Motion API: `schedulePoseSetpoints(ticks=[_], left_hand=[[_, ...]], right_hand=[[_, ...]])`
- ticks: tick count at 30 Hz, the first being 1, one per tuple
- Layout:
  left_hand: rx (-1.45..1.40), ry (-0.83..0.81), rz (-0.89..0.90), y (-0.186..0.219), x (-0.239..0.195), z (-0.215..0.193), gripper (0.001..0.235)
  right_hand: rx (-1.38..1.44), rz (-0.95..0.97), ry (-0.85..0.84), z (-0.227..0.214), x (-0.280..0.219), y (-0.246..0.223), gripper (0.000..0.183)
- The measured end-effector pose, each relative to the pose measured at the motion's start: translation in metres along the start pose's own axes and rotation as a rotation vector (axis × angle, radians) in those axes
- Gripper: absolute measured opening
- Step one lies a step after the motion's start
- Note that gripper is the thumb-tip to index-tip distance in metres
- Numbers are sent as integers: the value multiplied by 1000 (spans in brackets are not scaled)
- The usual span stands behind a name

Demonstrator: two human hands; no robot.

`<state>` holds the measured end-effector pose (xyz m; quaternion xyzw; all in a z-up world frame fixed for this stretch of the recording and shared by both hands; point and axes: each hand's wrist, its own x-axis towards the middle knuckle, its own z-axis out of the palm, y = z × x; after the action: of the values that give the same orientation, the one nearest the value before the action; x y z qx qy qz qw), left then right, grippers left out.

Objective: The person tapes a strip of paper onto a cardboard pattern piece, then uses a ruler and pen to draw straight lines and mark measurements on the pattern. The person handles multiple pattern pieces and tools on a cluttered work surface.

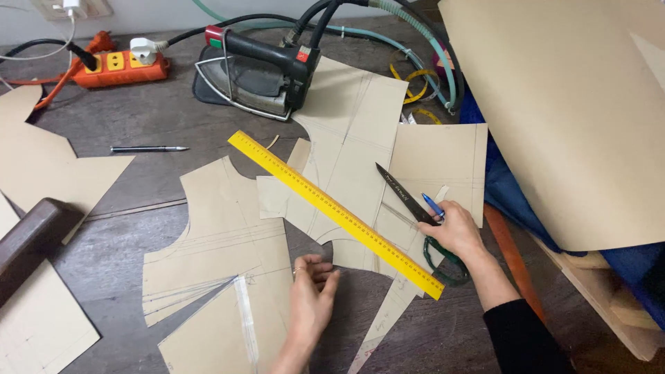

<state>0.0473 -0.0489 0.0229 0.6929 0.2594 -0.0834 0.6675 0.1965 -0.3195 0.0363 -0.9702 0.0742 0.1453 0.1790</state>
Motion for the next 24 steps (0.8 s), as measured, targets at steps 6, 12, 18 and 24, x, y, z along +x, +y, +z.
schedulePoseSetpoints(ticks=[6,12,18,24], left_hand=[[-176,105,-78,10,12,35,35],[67,146,23,15,21,46,21],[71,78,176,38,23,47,15],[48,72,226,55,19,44,23]], right_hand=[[-84,171,-65,-14,-9,-6,37],[-162,272,-21,-18,-15,21,38],[-103,32,116,-7,-59,-3,48],[-15,-289,-99,15,-69,-30,44]])
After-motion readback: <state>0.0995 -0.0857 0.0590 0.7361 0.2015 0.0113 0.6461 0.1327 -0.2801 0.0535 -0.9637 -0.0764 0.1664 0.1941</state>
